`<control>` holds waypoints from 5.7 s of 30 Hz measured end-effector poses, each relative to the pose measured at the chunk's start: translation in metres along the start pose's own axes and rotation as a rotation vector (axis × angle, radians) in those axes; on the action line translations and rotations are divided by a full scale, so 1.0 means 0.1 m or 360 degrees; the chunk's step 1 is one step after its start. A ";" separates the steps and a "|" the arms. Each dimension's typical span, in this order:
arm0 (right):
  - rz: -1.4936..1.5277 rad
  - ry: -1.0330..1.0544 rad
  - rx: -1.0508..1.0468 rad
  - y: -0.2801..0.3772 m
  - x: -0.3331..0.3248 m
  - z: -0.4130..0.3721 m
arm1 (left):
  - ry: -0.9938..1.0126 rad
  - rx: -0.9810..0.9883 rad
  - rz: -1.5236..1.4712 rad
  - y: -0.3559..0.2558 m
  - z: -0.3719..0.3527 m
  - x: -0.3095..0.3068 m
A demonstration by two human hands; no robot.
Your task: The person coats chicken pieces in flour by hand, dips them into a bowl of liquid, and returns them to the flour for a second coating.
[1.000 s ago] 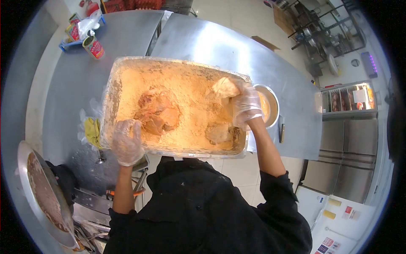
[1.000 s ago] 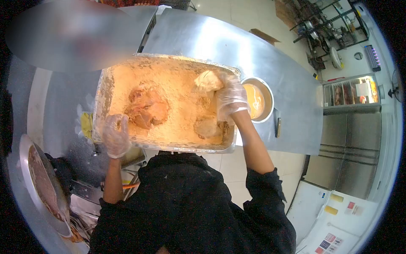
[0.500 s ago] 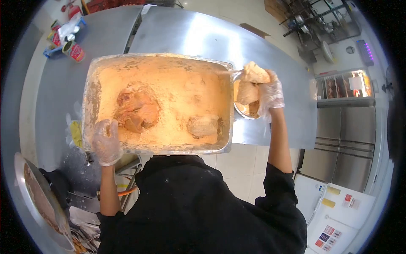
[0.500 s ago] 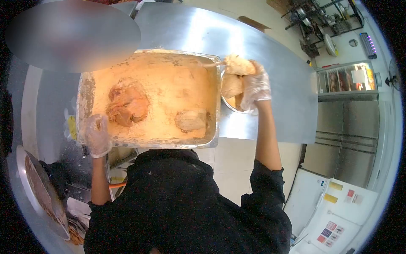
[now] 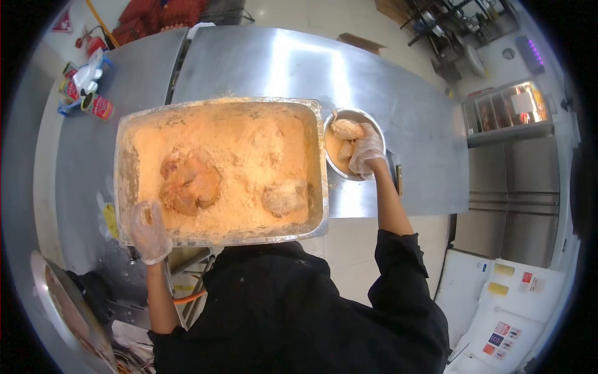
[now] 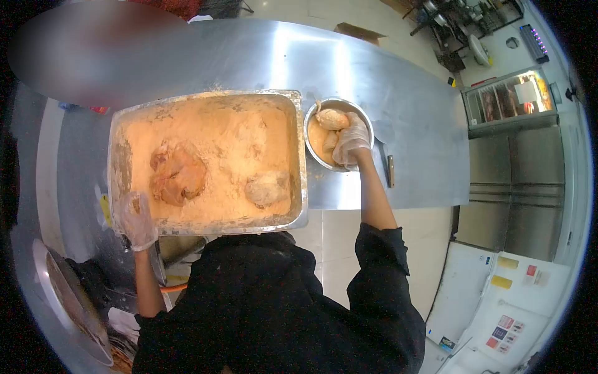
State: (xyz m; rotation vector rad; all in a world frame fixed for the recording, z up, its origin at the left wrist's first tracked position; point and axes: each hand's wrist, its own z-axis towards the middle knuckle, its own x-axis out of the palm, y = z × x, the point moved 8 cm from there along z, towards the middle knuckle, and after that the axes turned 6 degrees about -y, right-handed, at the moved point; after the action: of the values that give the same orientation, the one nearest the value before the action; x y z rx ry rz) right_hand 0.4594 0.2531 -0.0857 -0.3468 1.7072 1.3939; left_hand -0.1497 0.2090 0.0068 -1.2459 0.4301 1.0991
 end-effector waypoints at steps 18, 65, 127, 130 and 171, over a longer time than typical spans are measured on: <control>-0.0875 0.0373 -0.0007 -0.12 0.47 -0.11 | -0.0090 0.0099 0.0204 0.05 0.02 0.04; 0.1682 -0.0147 0.1330 -0.19 -0.29 -0.52 | 0.0094 -0.0138 -0.0180 0.04 0.02 -0.01; 0.0680 0.0285 0.0285 2.09 -0.26 -0.94 | 0.0200 0.1155 -0.0044 -0.48 -0.10 -0.08; 0.0300 0.0104 0.0404 1.55 -0.59 -0.63 | 0.0324 0.1365 -0.0344 -1.00 -0.07 0.09; 0.1036 0.0354 0.0596 -0.15 0.00 -0.28 | 0.0396 0.1570 -0.0108 -1.69 0.05 1.12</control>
State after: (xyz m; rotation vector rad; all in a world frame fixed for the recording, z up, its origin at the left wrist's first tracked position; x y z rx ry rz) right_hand 0.4570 0.2230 -0.0960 0.3066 2.3450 1.4633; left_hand 0.0427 0.2737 0.0120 -0.4992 0.9663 0.5248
